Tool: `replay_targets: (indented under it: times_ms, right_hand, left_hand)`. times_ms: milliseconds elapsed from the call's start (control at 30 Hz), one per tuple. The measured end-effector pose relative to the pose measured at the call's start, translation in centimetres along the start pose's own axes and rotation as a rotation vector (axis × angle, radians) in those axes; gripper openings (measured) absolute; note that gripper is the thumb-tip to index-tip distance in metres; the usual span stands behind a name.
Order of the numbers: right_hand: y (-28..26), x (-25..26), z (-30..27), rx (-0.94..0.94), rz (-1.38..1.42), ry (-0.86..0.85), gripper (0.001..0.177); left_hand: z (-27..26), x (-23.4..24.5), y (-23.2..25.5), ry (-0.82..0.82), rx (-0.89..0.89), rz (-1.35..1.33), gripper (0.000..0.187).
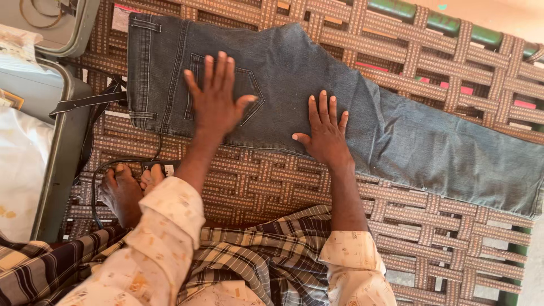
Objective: The person folds a pair of dark denim jeans on a woven mat. They smooth the fabric, fold the legs up, fold the waist down, and then fold the garment in half. The folded jeans are placed into a grey plastic storage bin. The person then picks up a pair of light blue denim jeans from the bin and begins to unfold them.
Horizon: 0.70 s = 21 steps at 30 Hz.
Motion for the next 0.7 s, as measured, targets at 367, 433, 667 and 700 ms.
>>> replay_targets:
  times_ms: [367,433,667,700]
  right_hand:
    - [0.1,0.1,0.0,0.003,0.025,-0.023,0.107]
    - [0.0,0.4,-0.2,0.025,0.033,0.012,0.108]
    - [-2.8,0.0,-1.3,0.03,-0.047,0.021,0.114]
    - [-3.1,-0.1,-1.4,0.044,-0.058,0.063,0.114]
  left_hand:
    - [4.5,3.2,-10.9,-0.024,0.271,-0.06,0.111]
    - [3.5,3.9,-10.5,-0.003,0.268,-0.061,0.111]
    - [-0.1,3.4,-6.6,0.094,0.372,-0.115,0.121]
    - [-0.4,3.1,-6.6,0.028,0.356,-0.063,0.122]
Point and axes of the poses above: each hand's wrist, its own z-axis towards the middle knuckle, its own x-axis out of the back of the hand, y = z × x, the point moved 6 cm from there along z, towards the middle knuckle
